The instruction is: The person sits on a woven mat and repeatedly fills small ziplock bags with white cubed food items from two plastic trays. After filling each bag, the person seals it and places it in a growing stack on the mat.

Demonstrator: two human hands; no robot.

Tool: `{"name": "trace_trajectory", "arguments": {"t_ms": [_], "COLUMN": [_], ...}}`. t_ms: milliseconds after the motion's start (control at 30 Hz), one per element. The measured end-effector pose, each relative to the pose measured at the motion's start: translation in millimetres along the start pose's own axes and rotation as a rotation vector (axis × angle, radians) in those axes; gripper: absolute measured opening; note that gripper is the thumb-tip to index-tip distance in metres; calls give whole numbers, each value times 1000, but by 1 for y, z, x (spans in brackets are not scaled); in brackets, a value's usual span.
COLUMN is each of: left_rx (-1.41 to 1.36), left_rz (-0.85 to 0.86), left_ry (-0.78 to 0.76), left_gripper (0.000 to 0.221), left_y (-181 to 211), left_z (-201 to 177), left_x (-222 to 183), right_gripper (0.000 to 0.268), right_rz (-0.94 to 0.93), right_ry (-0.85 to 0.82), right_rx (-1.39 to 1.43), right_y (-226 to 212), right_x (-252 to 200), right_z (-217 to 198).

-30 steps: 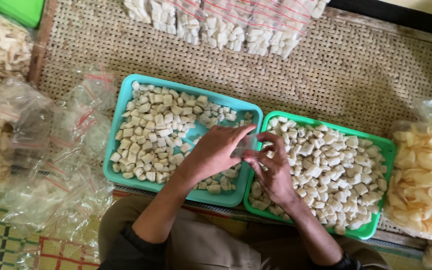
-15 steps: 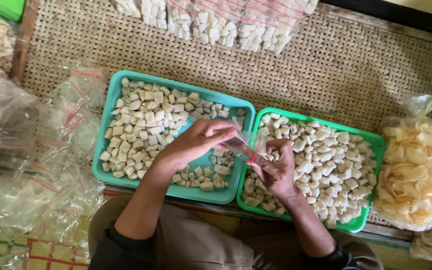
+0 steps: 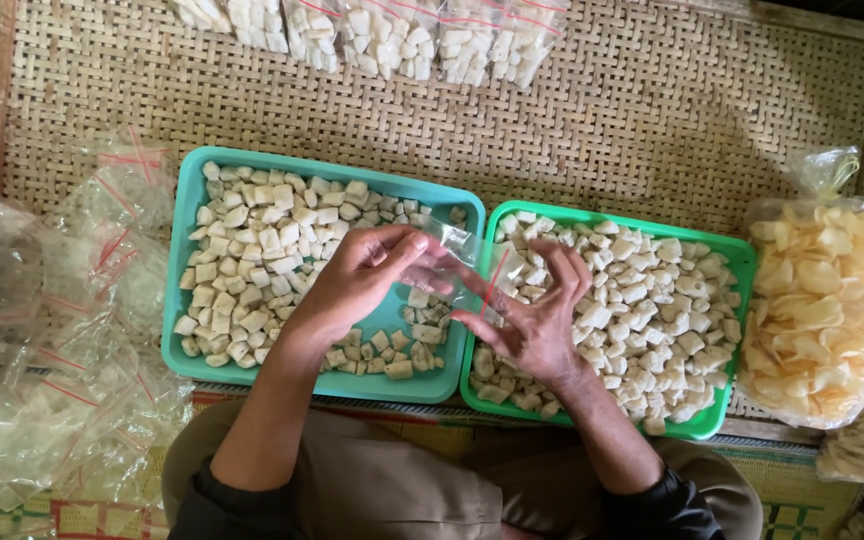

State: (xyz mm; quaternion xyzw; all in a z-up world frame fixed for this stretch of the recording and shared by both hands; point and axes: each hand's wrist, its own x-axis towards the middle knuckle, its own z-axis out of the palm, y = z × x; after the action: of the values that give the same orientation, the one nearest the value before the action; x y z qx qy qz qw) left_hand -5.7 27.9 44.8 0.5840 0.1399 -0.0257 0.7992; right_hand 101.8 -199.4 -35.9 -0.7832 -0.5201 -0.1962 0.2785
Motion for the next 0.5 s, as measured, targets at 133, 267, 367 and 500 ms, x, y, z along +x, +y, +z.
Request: {"name": "trace_trajectory", "arguments": {"t_ms": [133,267,367,500], "left_rx": [13,81,178,300], "left_rz": [3,53,64,210], "left_ry": [-17,-7,-15,-24], "left_gripper": [28,25,26,22], "left_y": [7,0,-14,-22], "left_z": [9,5,0,2], "left_x": [-3,3,7,5], "right_gripper": [62,57,52,36], "right_rz": [54,244,484,1057], "right_ry": [-31,-65,-145,-264], "right_rx": [195,663,1042,1451], "right_y": [-4,-10,-17,-23], "right_x": [4,12,20,12], "right_z": [0,-5,-12,-15]}}
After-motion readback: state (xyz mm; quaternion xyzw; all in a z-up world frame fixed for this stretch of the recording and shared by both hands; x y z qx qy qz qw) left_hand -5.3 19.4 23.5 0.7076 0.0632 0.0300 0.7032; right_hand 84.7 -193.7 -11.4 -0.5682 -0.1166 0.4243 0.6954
